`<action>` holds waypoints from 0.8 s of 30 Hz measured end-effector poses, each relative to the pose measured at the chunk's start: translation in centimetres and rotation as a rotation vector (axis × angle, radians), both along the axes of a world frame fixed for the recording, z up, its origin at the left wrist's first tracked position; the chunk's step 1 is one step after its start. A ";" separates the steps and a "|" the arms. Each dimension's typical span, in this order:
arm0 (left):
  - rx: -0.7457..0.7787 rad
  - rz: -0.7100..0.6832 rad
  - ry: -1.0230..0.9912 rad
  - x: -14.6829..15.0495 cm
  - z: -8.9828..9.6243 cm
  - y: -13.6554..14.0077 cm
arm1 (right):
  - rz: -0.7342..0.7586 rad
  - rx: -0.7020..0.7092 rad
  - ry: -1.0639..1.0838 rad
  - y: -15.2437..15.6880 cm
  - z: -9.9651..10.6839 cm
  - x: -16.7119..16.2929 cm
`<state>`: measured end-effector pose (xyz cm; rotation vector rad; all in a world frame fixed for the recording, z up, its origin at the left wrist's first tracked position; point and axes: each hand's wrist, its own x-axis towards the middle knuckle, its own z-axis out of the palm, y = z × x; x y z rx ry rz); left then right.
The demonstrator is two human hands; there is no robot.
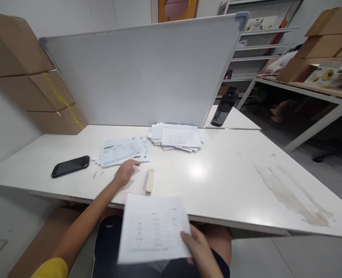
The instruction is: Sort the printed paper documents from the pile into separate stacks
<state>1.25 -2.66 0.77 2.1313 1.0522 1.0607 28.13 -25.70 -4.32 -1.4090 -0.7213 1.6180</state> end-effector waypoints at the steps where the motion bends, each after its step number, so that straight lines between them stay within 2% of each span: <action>1: 0.031 -0.050 0.050 0.5 0.2 -0.8 | -0.070 -0.031 -0.063 -1.0 -0.6 1.0; 3: 0.061 -0.161 0.139 1.7 0.5 -2.6 | -0.165 -0.055 -0.175 -1.8 -0.4 2.6; 5: 0.082 -0.310 0.297 2.8 0.8 -4.2 | -0.198 -0.063 -0.197 -1.7 1.3 3.4; 7: 0.087 -0.393 0.450 3.7 1.2 -5.2 | -0.220 -0.070 -0.168 -1.1 3.7 3.2; 10: 0.001 -0.305 0.527 4.3 2.0 -5.6 | -0.232 -0.053 -0.150 0.3 6.5 1.9; 12: -0.092 -0.226 0.527 4.3 2.4 -5.6 | -0.205 -0.031 -0.131 1.2 7.3 0.9; 17: -0.211 -0.158 0.502 4.0 2.7 -5.8 | -0.202 -0.006 -0.061 2.6 6.9 0.0; 24: -0.089 -0.151 0.548 4.5 2.0 -5.4 | -0.238 0.017 -0.051 1.6 5.5 -0.4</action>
